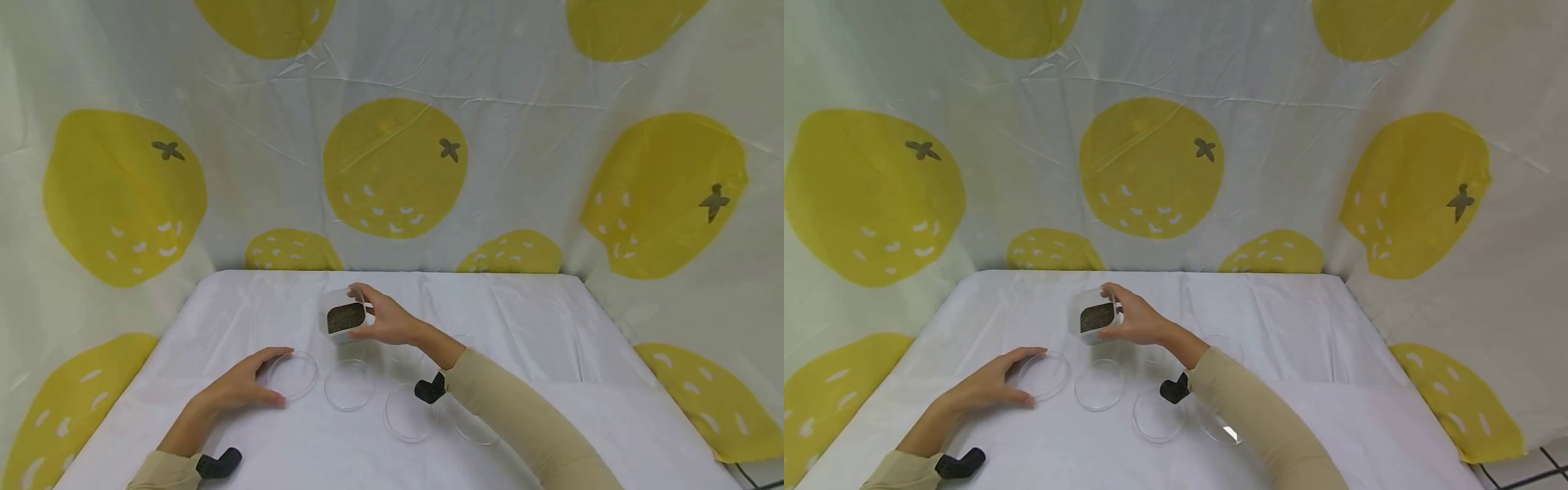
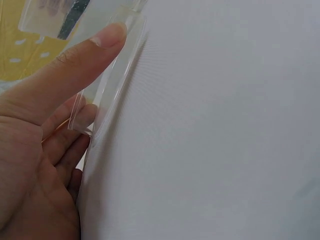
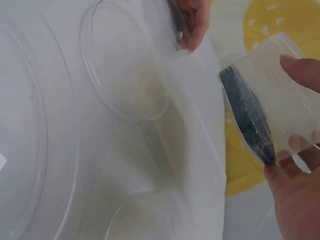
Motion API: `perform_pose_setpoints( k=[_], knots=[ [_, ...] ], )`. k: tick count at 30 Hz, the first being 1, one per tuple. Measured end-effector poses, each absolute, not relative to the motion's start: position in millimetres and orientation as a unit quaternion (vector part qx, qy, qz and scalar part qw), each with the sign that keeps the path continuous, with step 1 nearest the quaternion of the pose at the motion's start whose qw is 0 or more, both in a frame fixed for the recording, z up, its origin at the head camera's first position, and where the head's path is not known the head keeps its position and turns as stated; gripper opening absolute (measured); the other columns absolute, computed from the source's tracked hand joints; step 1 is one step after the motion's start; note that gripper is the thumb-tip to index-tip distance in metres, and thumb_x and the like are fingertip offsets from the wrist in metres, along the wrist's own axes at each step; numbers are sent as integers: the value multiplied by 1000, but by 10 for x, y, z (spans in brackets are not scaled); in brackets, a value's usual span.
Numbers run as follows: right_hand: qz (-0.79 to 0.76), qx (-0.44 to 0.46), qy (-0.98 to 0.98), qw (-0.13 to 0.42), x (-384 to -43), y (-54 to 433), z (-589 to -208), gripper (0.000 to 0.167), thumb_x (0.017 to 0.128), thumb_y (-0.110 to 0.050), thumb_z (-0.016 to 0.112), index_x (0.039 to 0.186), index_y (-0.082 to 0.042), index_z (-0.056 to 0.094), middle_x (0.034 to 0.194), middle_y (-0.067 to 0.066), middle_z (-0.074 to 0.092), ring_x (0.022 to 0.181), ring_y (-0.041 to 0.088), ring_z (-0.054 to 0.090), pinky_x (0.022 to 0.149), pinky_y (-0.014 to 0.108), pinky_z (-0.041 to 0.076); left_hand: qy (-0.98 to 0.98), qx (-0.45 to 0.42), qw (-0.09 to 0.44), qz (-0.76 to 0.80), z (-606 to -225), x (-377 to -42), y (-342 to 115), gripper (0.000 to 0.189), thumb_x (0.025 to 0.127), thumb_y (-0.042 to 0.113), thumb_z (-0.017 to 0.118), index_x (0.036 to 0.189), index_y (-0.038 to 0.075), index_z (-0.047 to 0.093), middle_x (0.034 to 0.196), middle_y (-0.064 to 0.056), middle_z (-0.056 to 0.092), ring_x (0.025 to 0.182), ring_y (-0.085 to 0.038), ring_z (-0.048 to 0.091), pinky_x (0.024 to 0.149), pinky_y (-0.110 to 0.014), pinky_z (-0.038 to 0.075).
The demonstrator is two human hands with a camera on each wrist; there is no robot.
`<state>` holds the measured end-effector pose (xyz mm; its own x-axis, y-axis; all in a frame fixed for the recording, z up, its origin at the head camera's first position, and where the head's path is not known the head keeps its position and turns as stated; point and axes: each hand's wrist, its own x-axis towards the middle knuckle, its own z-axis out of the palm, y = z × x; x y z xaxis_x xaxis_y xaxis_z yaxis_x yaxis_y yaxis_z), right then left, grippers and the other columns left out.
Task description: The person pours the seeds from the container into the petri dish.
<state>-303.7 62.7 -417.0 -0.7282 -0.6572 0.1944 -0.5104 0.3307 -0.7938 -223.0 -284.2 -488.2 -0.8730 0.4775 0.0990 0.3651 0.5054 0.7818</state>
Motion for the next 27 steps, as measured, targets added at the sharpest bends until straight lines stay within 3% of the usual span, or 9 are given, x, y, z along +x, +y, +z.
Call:
perform_pose_setpoints(
  k=[6, 11, 20, 27],
  knots=[
    [-414, -383, 823, 62, -3058, 456, -4195, 83, 86, -14, 86, 153, -3, 38, 151, 15, 48, 139, 27, 44, 113, 32, 39, 866, 247, 61, 431, -4877, -2241, -2836, 87, 70, 31, 97, 145, 9, 58, 147, -11, 55, 140, -37, 41, 107, -12, 26],
    [-356, -397, 844, 55, -3046, 354, -4190, 84, 88, -20, 85, 155, -4, 36, 152, 13, 47, 132, 24, 49, 109, 32, 41, 868, 240, 64, 430, -4880, -2245, -2836, 87, 70, 31, 97, 144, 10, 58, 146, -10, 56, 139, -28, 43, 106, -10, 26],
    [-291, -433, 853, 15, -3028, 205, -4208, 90, 88, -20, 83, 158, 1, 30, 157, 14, 41, 144, 26, 38, 119, 34, 30, 861, 262, 47, 434, -4868, -2261, -2835, 86, 71, 28, 97, 144, 5, 57, 144, -13, 57, 137, -32, 45, 105, -9, 27],
    [-241, -461, 854, -10, -2988, 93, -4233, 89, 86, -19, 84, 157, -2, 33, 158, 13, 41, 146, 26, 35, 121, 33, 25, 859, 245, 59, 445, -4920, -2260, -2851, 87, 70, 30, 97, 144, 9, 58, 145, -9, 57, 138, -24, 43, 106, -9, 26]
  ],
)
